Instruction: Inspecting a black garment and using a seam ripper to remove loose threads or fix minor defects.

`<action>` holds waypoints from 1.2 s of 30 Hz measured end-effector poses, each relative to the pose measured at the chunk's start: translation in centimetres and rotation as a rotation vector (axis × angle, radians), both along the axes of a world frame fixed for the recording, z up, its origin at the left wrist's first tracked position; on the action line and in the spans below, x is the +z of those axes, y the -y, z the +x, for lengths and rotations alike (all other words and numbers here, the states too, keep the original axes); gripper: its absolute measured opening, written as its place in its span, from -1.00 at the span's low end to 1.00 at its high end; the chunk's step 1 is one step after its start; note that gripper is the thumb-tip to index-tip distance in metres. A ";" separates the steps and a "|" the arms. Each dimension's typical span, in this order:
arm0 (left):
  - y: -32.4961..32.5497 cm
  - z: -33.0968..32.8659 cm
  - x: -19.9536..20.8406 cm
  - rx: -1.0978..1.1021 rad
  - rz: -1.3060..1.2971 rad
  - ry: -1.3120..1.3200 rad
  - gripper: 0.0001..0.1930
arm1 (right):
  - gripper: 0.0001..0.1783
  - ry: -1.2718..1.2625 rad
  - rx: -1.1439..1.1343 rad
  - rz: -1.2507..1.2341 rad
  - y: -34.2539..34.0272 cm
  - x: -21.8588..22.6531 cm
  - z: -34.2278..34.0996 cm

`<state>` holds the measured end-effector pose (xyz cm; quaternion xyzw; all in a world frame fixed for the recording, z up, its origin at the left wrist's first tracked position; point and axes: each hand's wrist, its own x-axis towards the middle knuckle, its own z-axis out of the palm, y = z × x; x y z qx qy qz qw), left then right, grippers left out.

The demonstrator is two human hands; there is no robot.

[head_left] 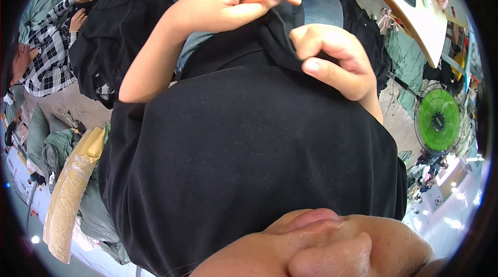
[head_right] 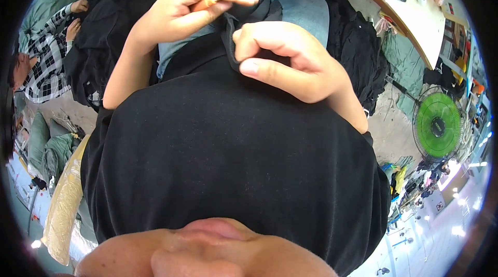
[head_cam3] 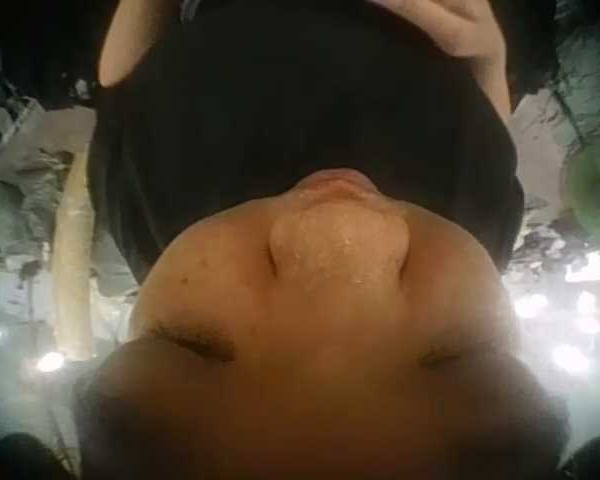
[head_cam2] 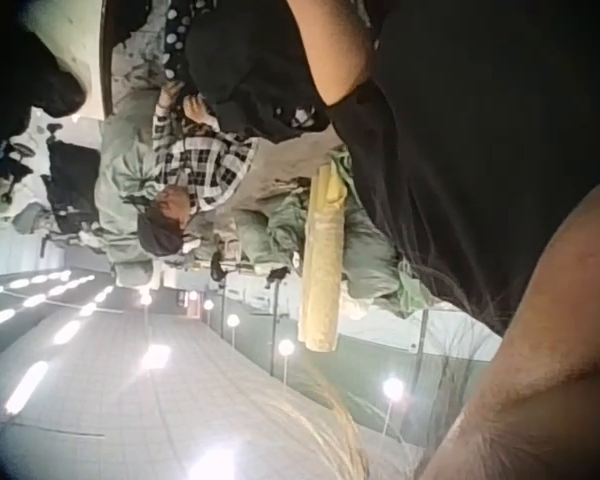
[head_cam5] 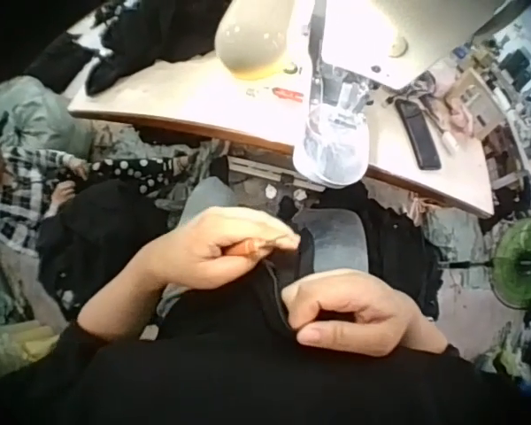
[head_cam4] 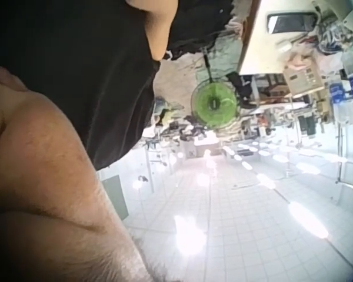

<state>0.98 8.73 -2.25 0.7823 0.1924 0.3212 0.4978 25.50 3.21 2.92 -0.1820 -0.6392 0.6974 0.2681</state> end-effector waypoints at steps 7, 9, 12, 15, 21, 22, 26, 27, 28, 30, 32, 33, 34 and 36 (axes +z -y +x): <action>-3.1 -1.0 1.1 -0.226 -0.018 -0.140 -0.87 | -0.82 -0.289 -0.394 0.055 1.1 1.9 5.2; -3.9 -2.4 1.9 -0.238 -0.043 -0.172 -0.88 | -0.79 -0.347 -0.475 0.055 1.1 2.9 6.6; -3.4 -3.3 1.9 -0.190 -0.039 -0.162 -0.88 | -0.79 -0.517 -0.318 0.056 -0.5 2.7 8.1; -2.8 -2.3 2.5 0.031 0.104 -0.062 -0.82 | -0.80 -0.425 -0.415 0.114 -0.5 2.6 7.5; -2.1 1.9 3.2 0.062 0.295 -0.044 -0.78 | -0.81 -0.432 -0.456 0.065 -0.1 2.5 8.3; -2.2 1.5 3.0 0.073 0.291 -0.062 -0.76 | -0.81 -0.439 -0.456 0.052 -0.1 2.5 8.3; -2.1 -0.9 1.7 0.331 -0.037 -0.121 -0.83 | -0.82 -0.488 -0.481 0.032 -0.3 1.9 8.9; -3.0 -2.1 0.7 0.337 -0.076 -0.076 -0.78 | -0.81 -0.494 -0.594 -0.005 -0.2 1.9 8.5; -2.5 -0.4 3.3 0.281 -0.364 0.086 -0.79 | -0.79 -0.495 -0.710 -0.041 -0.1 2.0 8.3; -4.7 0.1 2.4 0.436 -0.379 0.242 -0.65 | -0.74 -0.581 -0.633 -0.107 -0.1 1.7 8.8; -6.7 2.0 3.6 0.515 -0.271 0.291 -0.61 | -0.65 -0.651 -1.019 -0.350 0.4 1.7 8.2; -7.8 2.9 4.0 0.584 -0.173 0.342 -0.56 | -0.59 -0.713 -0.762 -0.344 0.2 1.0 9.0; -8.9 2.2 4.1 0.600 -0.156 0.333 -0.56 | -0.59 -0.726 -0.741 -0.346 -0.1 0.8 9.0; -11.8 1.5 3.0 0.406 0.091 0.079 -0.58 | -0.62 -0.693 -0.950 -0.587 0.1 0.3 9.2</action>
